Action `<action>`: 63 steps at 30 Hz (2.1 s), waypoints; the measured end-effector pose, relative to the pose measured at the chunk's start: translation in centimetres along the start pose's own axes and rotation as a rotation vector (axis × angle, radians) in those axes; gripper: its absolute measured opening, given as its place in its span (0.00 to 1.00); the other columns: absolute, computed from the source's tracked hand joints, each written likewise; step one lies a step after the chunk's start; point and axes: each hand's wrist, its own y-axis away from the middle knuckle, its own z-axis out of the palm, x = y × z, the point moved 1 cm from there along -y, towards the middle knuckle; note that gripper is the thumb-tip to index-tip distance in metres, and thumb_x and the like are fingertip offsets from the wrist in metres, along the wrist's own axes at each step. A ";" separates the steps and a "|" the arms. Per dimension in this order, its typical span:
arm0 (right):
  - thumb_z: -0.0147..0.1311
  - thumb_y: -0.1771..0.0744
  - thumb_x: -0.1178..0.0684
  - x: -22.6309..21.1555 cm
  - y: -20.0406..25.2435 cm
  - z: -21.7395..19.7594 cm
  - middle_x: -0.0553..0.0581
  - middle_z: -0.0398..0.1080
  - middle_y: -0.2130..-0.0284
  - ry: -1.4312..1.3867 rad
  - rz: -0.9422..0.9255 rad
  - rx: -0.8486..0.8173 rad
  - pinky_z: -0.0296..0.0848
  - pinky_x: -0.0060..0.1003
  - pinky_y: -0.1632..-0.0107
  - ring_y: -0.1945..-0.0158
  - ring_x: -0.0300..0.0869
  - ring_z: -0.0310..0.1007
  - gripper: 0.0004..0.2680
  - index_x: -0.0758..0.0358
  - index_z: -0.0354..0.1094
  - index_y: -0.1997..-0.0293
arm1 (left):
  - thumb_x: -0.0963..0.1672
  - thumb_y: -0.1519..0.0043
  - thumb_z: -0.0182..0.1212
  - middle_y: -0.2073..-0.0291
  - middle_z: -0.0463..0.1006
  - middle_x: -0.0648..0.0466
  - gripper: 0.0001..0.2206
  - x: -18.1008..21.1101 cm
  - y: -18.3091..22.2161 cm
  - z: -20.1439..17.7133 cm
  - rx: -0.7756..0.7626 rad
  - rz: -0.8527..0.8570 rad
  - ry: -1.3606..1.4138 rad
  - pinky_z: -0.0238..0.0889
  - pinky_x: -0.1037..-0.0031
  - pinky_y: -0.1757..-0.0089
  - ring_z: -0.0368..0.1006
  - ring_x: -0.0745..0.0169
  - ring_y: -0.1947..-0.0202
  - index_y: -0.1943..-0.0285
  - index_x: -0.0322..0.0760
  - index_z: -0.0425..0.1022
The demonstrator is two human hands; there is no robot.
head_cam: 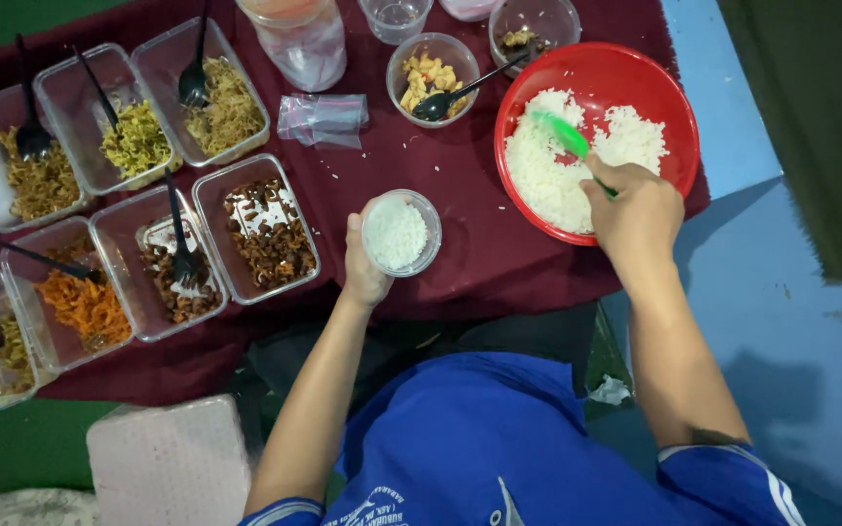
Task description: Scooping rice and various toppings into a small plastic container using a spoon
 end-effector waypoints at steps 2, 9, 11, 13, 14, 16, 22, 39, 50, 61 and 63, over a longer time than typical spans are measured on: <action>0.72 0.36 0.50 -0.2 -0.3 -0.7 0.51 0.79 0.66 0.135 -0.008 0.061 0.78 0.46 0.58 0.63 0.52 0.80 0.14 0.43 0.81 0.45 | 0.54 0.27 0.24 0.76 0.78 0.49 0.30 0.4 0.2 0.2 0.007 0.011 0.020 0.70 0.81 0.67 0.76 0.69 0.75 0.41 0.33 0.72; 0.70 0.34 0.50 0.7 -2.0 -0.8 0.49 0.78 0.67 0.191 -0.065 0.038 0.78 0.45 0.60 0.63 0.50 0.80 0.10 0.43 0.82 0.47 | 0.56 0.28 0.26 0.73 0.79 0.50 0.31 -0.1 0.0 0.0 0.008 -0.017 0.004 0.71 0.80 0.65 0.76 0.71 0.72 0.41 0.33 0.72; 0.67 0.34 0.48 0.7 -2.2 -2.0 0.52 0.78 0.65 0.256 -0.088 -0.133 0.79 0.52 0.59 0.62 0.55 0.80 0.13 0.38 0.80 0.43 | 0.56 0.28 0.26 0.71 0.79 0.51 0.31 -0.2 0.1 -0.3 0.029 -0.017 0.003 0.72 0.79 0.64 0.76 0.72 0.71 0.41 0.32 0.72; 0.61 0.33 0.49 0.0 -2.5 -4.3 0.53 0.79 0.60 0.251 -0.008 -0.229 0.75 0.52 0.62 0.60 0.56 0.78 0.13 0.40 0.80 0.42 | 0.58 0.30 0.32 0.60 0.77 0.46 0.31 -0.2 0.7 -0.9 0.020 -0.096 0.073 0.72 0.68 0.57 0.75 0.60 0.60 0.40 0.31 0.71; 0.55 0.33 0.50 -0.3 -2.5 -5.4 0.54 0.79 0.55 0.248 0.081 -0.320 0.71 0.53 0.66 0.58 0.56 0.76 0.14 0.42 0.79 0.41 | 0.61 0.32 0.38 0.49 0.75 0.41 0.33 -0.3 1.0 -1.2 0.001 -0.178 0.145 0.73 0.57 0.50 0.74 0.49 0.49 0.39 0.30 0.69; 0.55 0.33 0.49 -0.8 -2.8 -6.7 0.57 0.80 0.59 0.215 0.148 -0.304 0.72 0.54 0.63 0.60 0.59 0.76 0.14 0.42 0.80 0.41 | 0.60 0.32 0.39 0.49 0.75 0.40 0.33 -1.4 1.1 -1.7 0.021 -0.196 0.203 0.74 0.55 0.50 0.75 0.47 0.50 0.39 0.29 0.68; 0.50 0.30 0.50 -0.1 -2.9 -5.0 0.68 0.77 0.57 0.195 0.244 -0.251 0.69 0.63 0.62 0.57 0.70 0.73 0.16 0.52 0.75 0.34 | 0.59 0.30 0.36 0.44 0.75 0.43 0.31 -2.7 1.2 -2.3 0.053 -0.147 0.177 0.63 0.61 0.40 0.70 0.53 0.42 0.37 0.30 0.68; 0.40 0.28 0.46 -2.7 -2.5 -4.6 0.73 0.76 0.59 0.100 0.338 -0.404 0.67 0.65 0.52 0.54 0.77 0.69 0.13 0.50 0.76 0.49 | 0.61 0.32 0.40 0.48 0.74 0.41 0.33 -0.6 1.0 -1.2 0.002 -0.206 0.185 0.74 0.57 0.51 0.73 0.49 0.48 0.39 0.30 0.68; 0.48 0.27 0.45 0.0 -2.3 -3.5 0.71 0.77 0.61 -0.096 0.357 -0.417 0.70 0.65 0.47 0.46 0.69 0.73 0.12 0.51 0.78 0.44 | 0.55 0.28 0.27 0.72 0.80 0.51 0.30 0.4 0.3 0.3 0.036 -0.007 -0.014 0.72 0.79 0.64 0.76 0.72 0.70 0.42 0.32 0.73; 0.43 0.26 0.50 -2.1 -1.8 -6.4 0.49 0.63 0.71 -0.621 0.532 -0.332 0.55 0.28 0.66 0.70 0.32 0.56 0.12 0.58 0.75 0.44 | 0.60 0.32 0.40 0.48 0.74 0.41 0.32 -0.6 1.1 -1.1 0.028 -0.194 0.206 0.74 0.57 0.51 0.74 0.49 0.49 0.39 0.29 0.68; 0.42 0.26 0.50 -3.4 -1.8 -7.4 0.47 0.57 0.74 -0.737 0.623 -0.334 0.46 0.25 0.74 0.78 0.29 0.46 0.12 0.59 0.73 0.44 | 0.60 0.32 0.41 0.48 0.75 0.41 0.33 -0.3 1.1 -0.9 0.023 -0.194 0.194 0.75 0.57 0.52 0.74 0.48 0.49 0.39 0.29 0.69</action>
